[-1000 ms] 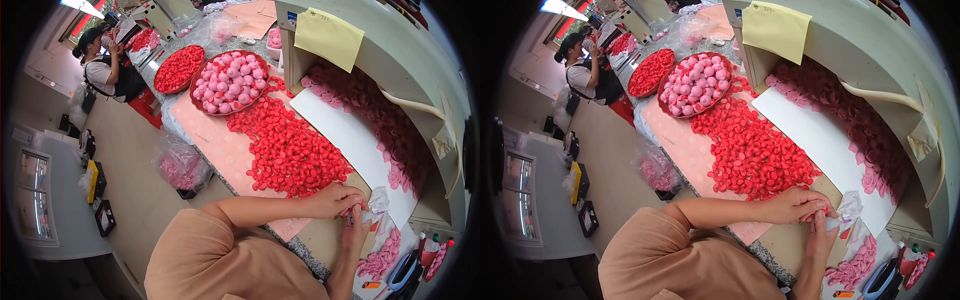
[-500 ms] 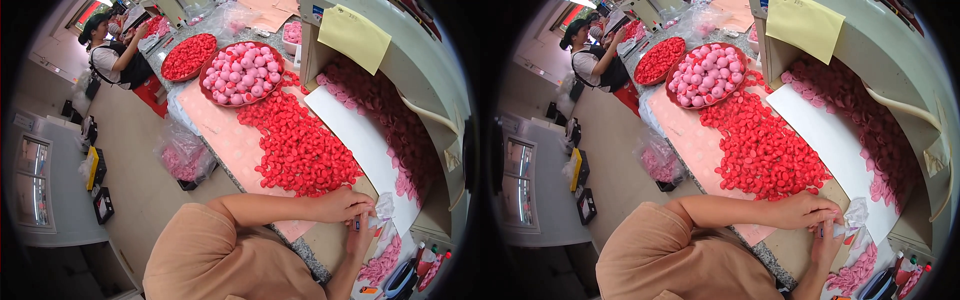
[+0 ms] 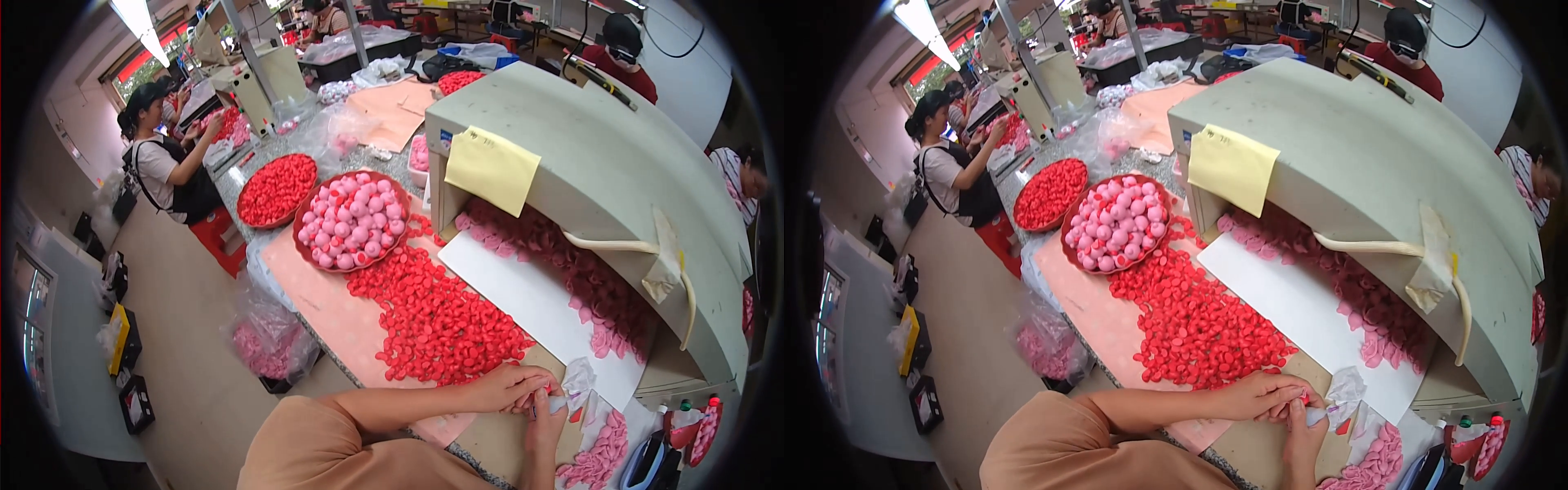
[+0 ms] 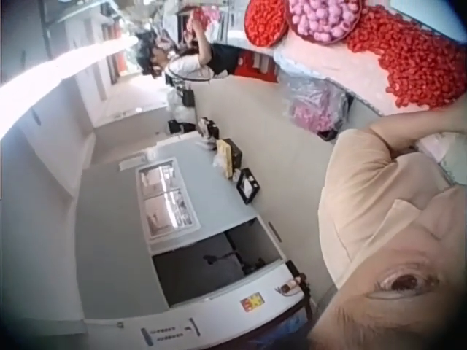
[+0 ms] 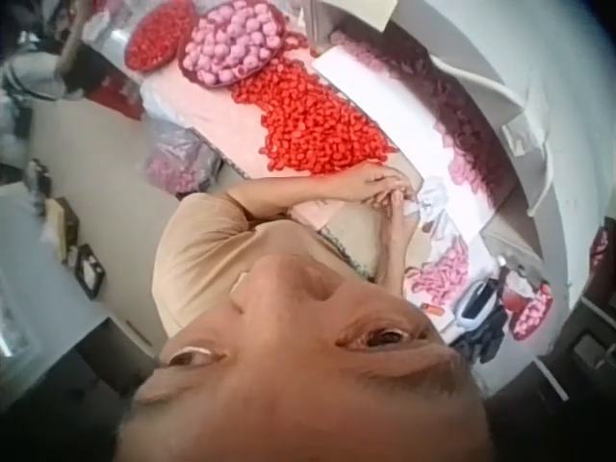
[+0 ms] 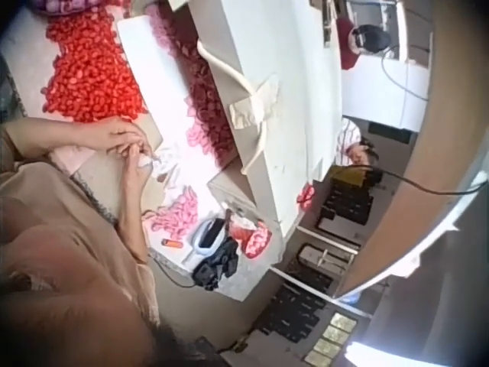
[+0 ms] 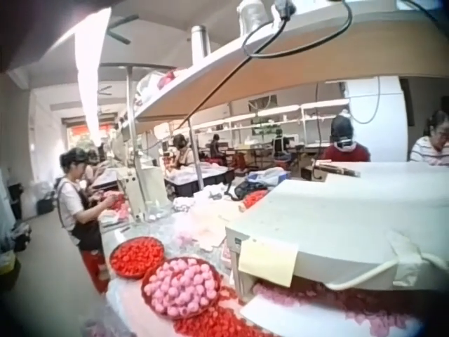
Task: Assembling small pink plastic flowers by gluing heads onto white stems and wrapping them in tissue paper.
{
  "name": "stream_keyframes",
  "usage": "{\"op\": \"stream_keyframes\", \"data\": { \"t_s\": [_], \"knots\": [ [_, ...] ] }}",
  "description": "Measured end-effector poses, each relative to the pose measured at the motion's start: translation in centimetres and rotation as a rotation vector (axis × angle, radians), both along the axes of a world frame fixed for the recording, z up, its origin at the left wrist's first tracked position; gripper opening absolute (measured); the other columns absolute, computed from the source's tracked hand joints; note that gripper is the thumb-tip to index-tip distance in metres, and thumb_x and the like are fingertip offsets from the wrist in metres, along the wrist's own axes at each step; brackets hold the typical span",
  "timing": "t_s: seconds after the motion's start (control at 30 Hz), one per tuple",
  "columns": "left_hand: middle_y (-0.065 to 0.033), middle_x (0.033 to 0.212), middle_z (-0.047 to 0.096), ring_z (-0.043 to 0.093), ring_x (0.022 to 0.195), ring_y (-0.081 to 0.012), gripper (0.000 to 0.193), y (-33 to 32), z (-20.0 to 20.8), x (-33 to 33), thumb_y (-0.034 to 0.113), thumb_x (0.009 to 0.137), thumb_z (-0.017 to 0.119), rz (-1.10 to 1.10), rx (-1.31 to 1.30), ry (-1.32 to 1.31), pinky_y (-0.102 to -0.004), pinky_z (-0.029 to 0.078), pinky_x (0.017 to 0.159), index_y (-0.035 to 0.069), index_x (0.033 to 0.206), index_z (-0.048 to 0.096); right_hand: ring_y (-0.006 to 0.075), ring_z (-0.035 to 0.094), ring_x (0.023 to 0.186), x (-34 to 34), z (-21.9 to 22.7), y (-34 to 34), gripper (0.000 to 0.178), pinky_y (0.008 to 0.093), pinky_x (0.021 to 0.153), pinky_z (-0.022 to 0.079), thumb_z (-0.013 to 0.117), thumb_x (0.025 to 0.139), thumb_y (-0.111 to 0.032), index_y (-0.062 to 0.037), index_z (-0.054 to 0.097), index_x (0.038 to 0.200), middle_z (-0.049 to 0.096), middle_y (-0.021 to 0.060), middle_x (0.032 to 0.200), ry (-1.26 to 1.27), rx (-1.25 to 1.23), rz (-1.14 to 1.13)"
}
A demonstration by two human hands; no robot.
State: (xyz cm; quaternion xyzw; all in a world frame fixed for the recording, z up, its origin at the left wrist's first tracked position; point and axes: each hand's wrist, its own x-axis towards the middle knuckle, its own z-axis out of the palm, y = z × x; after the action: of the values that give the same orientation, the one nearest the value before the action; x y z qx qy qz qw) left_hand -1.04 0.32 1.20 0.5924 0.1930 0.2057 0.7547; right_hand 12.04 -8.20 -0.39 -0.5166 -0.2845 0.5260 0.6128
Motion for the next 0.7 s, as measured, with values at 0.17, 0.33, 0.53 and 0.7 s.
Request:
{"op": "stream_keyframes", "data": {
  "t_s": [0.17, 0.33, 0.53, 0.7],
  "knots": [
    [0.0004, 0.065, 0.049, 0.048, 0.055, -0.0058, 0.034, 0.2, -0.6, 0.2, 0.027, 0.099, 0.039, 0.059, 0.076, 0.072, -0.0209, 0.04, 0.046, 0.009, 0.125, 0.052, 0.0125, 0.054, 0.06, 0.3, -0.2, 0.2, 0.021, 0.0255, 0.054, 0.047, 0.055, 0.091, -0.019, -0.0029, 0.049, 0.104, 0.056, 0.0049, 0.072, 0.03, 0.014, 0.019],
    [-0.0001, 0.068, 0.051, 0.05, 0.059, -0.0061, 0.034, 0.2, 0.0, 0.0, 0.026, 0.099, 0.039, 0.009, 0.064, 0.04, -0.0207, 0.042, 0.049, 0.009, 0.125, 0.051, 0.0134, 0.054, 0.059, 0.2, 0.3, 0.1, 0.023, 0.0252, 0.053, 0.046, 0.055, 0.091, -0.022, -0.0032, 0.049, 0.103, 0.056, 0.0054, 0.072, 0.094, 0.01, 0.058],
    [-0.0013, 0.062, 0.055, 0.05, 0.052, -0.0071, 0.028, 0.0, -0.5, 0.2, 0.022, 0.099, 0.04, 0.124, 0.164, -0.114, -0.0224, 0.042, 0.046, 0.005, 0.114, 0.057, 0.0131, 0.053, 0.058, 0.3, -0.9, -0.1, 0.023, 0.0243, 0.051, 0.043, 0.056, 0.091, -0.022, -0.0036, 0.048, 0.101, 0.055, 0.006, 0.071, -0.012, 0.014, 0.038],
    [-0.0009, 0.068, 0.058, 0.051, 0.055, -0.006, 0.028, 0.2, 0.7, 0.1, 0.023, 0.099, 0.041, 0.067, 0.054, -0.105, -0.0217, 0.042, 0.048, 0.005, 0.108, 0.06, 0.0122, 0.053, 0.057, 0.2, 0.0, -0.3, 0.023, 0.0223, 0.049, 0.041, 0.055, 0.091, -0.024, -0.0039, 0.049, 0.1, 0.055, 0.0048, 0.069, -0.008, -0.016, 0.01]
  ]
}}
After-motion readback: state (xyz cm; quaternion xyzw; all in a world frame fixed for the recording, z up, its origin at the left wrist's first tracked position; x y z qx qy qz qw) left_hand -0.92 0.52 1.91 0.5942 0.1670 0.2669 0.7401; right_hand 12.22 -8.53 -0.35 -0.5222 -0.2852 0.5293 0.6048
